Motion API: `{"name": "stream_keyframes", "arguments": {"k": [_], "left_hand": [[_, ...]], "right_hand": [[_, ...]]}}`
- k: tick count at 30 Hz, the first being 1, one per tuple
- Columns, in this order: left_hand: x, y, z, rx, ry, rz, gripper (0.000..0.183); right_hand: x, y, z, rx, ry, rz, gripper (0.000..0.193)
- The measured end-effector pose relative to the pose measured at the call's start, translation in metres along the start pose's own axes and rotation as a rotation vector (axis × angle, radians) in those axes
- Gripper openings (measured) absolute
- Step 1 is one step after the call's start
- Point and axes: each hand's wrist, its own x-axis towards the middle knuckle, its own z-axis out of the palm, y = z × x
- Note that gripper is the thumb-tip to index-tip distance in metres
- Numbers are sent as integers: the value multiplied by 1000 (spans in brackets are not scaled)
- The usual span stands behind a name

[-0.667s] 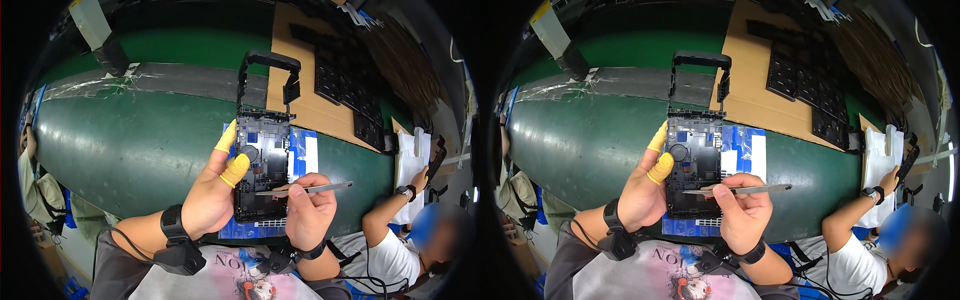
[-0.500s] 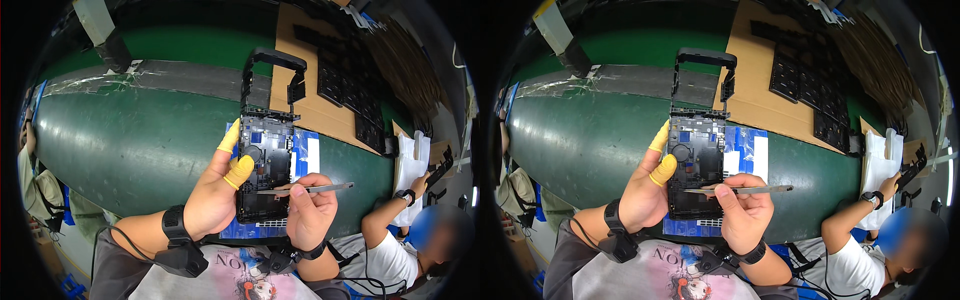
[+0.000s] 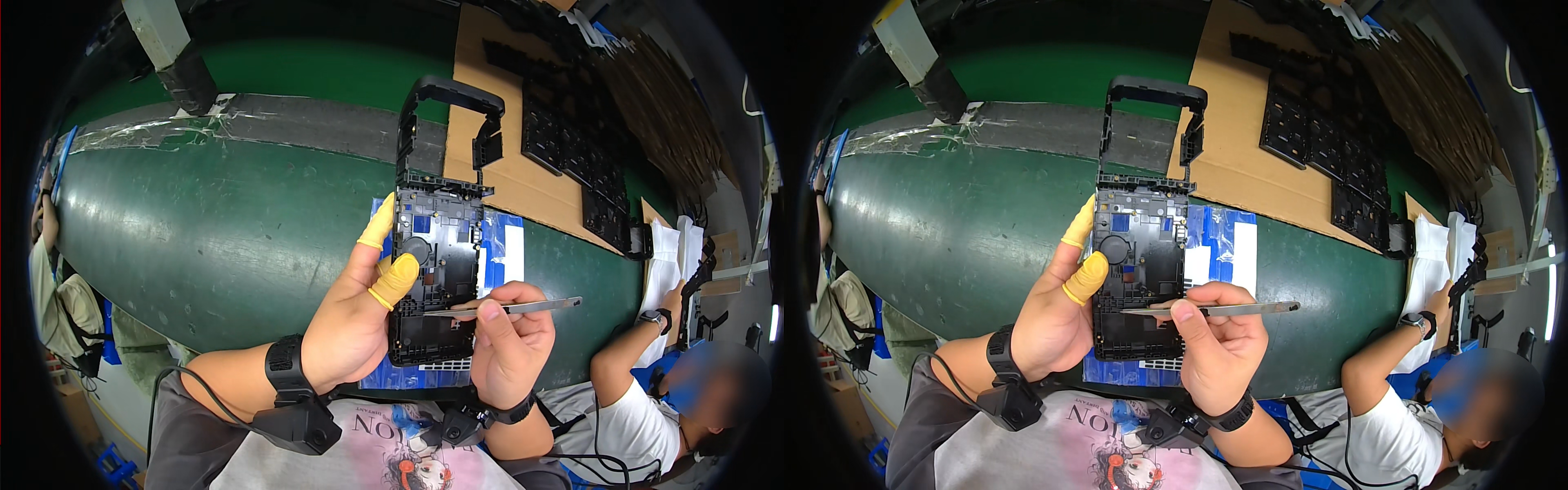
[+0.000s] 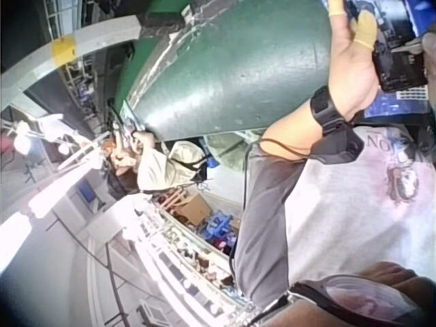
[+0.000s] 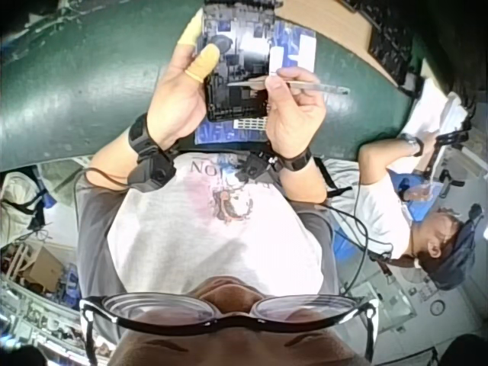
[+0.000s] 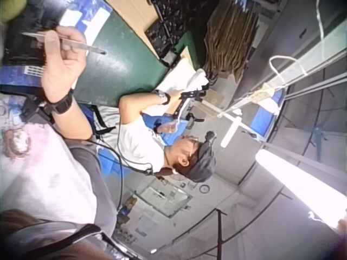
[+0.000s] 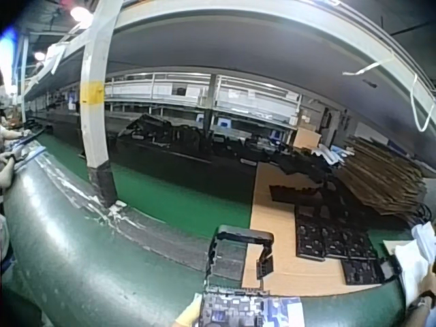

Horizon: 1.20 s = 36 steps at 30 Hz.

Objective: Inspecting and assembling plastic and electronic components at a workbench.

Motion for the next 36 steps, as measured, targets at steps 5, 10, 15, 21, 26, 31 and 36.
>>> {"name": "stream_keyframes", "arguments": {"k": [5, 10, 15, 21, 26, 31, 36], "left_hand": [[1, 0, 0, 4, 0, 15, 53], [0, -1, 1, 1, -6, 15, 54], [-3, 5, 1, 82, 13, -39, 75], [-4, 15, 4, 176, 27, 156, 89], [-1, 23, 7, 158, 90, 362, 61], [5, 30, 5, 136, 155, 274, 50], [6, 28, 3, 129, 196, 210, 47]], "right_hand": [[1, 1, 0, -9, -5, -2, 20], [1, 0, 0, -8, -14, -3, 20], [2, -1, 4, -39, 12, 11, 19], [13, -20, -21, 32, 153, -17, 12], [20, 4, -47, -302, 153, 85, 13], [30, 10, -50, -272, 176, 66, 12], [32, 11, -51, -261, 191, 67, 11]]}}
